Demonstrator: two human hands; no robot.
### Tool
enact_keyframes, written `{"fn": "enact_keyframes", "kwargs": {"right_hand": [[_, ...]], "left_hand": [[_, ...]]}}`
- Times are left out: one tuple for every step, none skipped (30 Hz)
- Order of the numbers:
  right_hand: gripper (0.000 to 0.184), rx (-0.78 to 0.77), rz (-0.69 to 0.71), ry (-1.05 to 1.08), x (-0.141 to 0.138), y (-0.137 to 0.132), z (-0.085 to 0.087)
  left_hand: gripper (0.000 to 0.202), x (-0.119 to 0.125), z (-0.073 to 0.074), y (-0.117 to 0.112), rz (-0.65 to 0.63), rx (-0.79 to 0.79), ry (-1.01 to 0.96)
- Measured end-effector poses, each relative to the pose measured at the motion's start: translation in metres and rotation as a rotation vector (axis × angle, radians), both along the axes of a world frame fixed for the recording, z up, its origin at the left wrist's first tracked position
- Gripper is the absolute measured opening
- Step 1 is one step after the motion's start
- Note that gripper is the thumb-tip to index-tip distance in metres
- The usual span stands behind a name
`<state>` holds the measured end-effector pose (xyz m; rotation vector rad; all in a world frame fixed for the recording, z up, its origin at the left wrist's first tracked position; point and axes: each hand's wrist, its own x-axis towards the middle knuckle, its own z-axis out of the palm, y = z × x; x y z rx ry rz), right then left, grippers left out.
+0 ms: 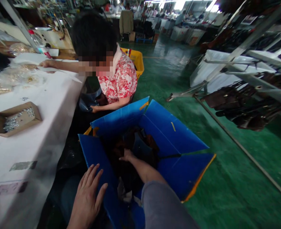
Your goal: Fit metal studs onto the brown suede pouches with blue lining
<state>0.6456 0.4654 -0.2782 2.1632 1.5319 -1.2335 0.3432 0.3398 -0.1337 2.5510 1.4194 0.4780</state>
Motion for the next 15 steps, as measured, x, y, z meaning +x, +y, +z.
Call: {"fn": "enact_keyframes", "kwargs": {"right_hand": [[0.075,0.004,-0.007,-0.014,-0.010,-0.006,-0.010],[0.068,0.005,-0.016,-0.029,-0.021,-0.013,-0.020],[0.060,0.008,-0.026,-0.046,-0.031,-0.021,-0.028],[0.051,0.016,-0.037,-0.063,-0.040,-0.028,-0.034],[0.043,0.029,-0.048,-0.078,-0.045,-0.035,-0.039],[0.036,0.049,-0.061,-0.092,-0.047,-0.040,-0.042],[0.030,0.075,-0.077,-0.105,-0.045,-0.044,-0.043],[0.026,0.100,-0.098,-0.120,-0.037,-0.047,-0.042],[0.023,0.124,-0.124,-0.142,-0.023,-0.048,-0.039],[0.022,0.148,-0.160,-0.168,-0.004,-0.049,-0.034],[0.023,0.170,-0.209,-0.196,0.020,-0.049,-0.027],[0.025,0.202,-0.266,-0.231,0.047,-0.049,-0.019],[0.026,0.251,-0.345,-0.243,0.075,-0.049,-0.009],[0.029,0.318,-0.426,-0.250,0.104,-0.050,0.002],[0.033,0.417,-0.488,-0.243,0.130,-0.051,0.013]], "left_hand": [[0.055,-0.003,-0.003,-0.001,0.011,-0.001,-0.001],[0.054,-0.005,-0.005,-0.002,0.014,0.000,-0.004],[0.053,-0.008,-0.008,-0.003,0.014,0.001,-0.007],[0.052,-0.010,-0.009,-0.003,0.013,0.002,-0.011],[0.052,-0.012,-0.010,-0.003,0.011,0.003,-0.015],[0.052,-0.013,-0.011,-0.003,0.009,0.001,-0.017],[0.052,-0.014,-0.011,-0.002,0.010,-0.003,-0.016],[0.052,-0.014,-0.011,-0.002,0.011,-0.006,-0.013],[0.052,-0.015,-0.010,-0.001,0.012,-0.007,-0.012],[0.052,-0.016,-0.010,-0.001,0.010,-0.005,-0.009],[0.051,-0.017,-0.011,-0.001,0.011,-0.004,-0.008],[0.051,-0.019,-0.011,-0.001,0.013,-0.002,-0.007],[0.050,-0.021,-0.012,-0.002,0.016,0.001,-0.010],[0.049,-0.023,-0.013,-0.002,0.020,0.002,-0.014],[0.048,-0.024,-0.014,-0.003,0.025,0.004,-0.019]]}}
